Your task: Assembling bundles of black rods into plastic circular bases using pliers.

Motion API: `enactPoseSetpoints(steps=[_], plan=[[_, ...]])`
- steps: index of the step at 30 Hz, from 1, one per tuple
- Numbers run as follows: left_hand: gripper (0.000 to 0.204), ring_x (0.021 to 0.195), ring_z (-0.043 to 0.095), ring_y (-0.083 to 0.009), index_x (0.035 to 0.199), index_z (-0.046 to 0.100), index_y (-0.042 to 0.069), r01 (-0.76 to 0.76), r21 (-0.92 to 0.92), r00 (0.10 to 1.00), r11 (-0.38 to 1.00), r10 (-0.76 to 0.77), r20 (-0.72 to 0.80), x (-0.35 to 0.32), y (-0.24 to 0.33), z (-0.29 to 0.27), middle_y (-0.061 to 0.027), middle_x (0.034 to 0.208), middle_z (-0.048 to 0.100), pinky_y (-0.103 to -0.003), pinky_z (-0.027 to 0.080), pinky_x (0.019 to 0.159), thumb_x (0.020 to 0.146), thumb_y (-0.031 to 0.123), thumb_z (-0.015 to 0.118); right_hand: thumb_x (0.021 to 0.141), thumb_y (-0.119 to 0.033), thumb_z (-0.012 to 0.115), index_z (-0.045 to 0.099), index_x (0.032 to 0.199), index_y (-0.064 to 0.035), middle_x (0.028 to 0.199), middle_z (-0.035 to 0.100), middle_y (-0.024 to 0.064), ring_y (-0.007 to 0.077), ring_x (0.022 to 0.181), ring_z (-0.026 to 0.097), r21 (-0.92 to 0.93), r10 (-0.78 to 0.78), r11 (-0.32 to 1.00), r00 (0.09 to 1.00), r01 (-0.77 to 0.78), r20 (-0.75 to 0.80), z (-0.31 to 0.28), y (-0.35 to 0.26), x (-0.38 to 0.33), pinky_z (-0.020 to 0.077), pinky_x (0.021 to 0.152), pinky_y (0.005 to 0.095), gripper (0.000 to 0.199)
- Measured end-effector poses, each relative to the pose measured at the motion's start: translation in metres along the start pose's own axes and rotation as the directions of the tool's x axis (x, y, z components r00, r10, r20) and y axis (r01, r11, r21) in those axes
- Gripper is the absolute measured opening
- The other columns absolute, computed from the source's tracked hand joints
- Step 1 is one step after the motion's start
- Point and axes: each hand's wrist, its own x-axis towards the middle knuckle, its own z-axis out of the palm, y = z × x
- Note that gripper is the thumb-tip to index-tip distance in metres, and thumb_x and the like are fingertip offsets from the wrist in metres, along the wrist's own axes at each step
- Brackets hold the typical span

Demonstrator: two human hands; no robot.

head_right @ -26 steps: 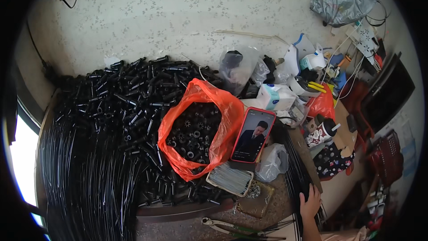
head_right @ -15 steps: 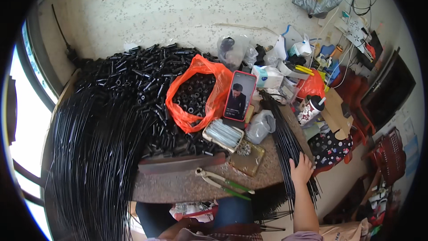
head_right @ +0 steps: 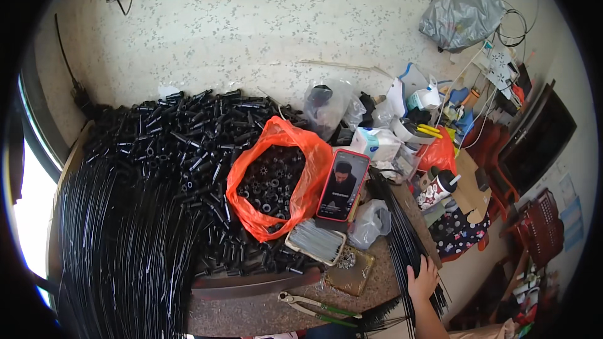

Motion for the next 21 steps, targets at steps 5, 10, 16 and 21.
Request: enactPoseSetpoints(steps=[5,10,16,21], plan=[[0.068,0.107,0.052,-0.0341,0.115,0.055,0.005,0.052,-0.009,0.999,0.999,-0.052,0.006,-0.014,-0.001,0.012,-0.0200,0.114,0.055,-0.040,0.040,0.091,0.080,0.061,0.038,0.082,-0.041,0.054,0.042,0.127,-0.0111,0.128,0.042,0.0114,0.0318,0.117,0.039,0.004,-0.011,1.000,1.000,0.010,0.022,0.002,-0.003,0.003,0.0303,0.095,0.0473,0.055],[0.071,0.108,0.052,-0.0339,0.115,0.055,0.006,0.154,-0.028,0.988,0.988,-0.153,0.037,-0.094,0.019,0.076,-0.0197,0.114,0.055,-0.040,0.039,0.092,0.079,0.064,0.038,0.081,-0.038,0.057,0.042,0.126,-0.0059,0.127,0.044,0.0132,0.0322,0.117,0.039,0.010,0.003,1.000,1.000,-0.003,0.002,-0.020,-0.001,0.005,0.0307,0.096,0.0462,0.057],[0.049,0.078,0.063,-0.0321,0.096,0.066,0.007,-0.018,-0.290,0.944,0.957,-0.079,-0.319,-0.255,0.079,-0.035,-0.0168,0.082,0.065,-0.037,0.050,0.071,0.077,0.052,0.055,0.086,-0.025,0.052,0.053,0.113,0.0009,0.111,0.055,0.0134,0.0261,0.105,0.051,0.746,-0.362,0.274,0.784,0.606,-0.504,-0.185,-0.052,-0.040,0.0387,0.091,0.0369,0.037],[0.019,0.062,0.058,-0.0100,0.093,0.064,-0.001,-0.350,-0.438,0.743,0.828,-0.040,-0.669,-0.365,0.136,-0.122,-0.0055,0.069,0.062,-0.023,0.047,0.059,0.084,0.015,0.059,0.087,-0.021,0.052,0.052,0.115,0.0010,0.117,0.049,0.0133,0.0333,0.105,0.045,0.543,-0.379,-0.558,0.389,0.628,-0.840,-0.291,-0.038,-0.120,0.0358,0.090,0.0439,0.036]])
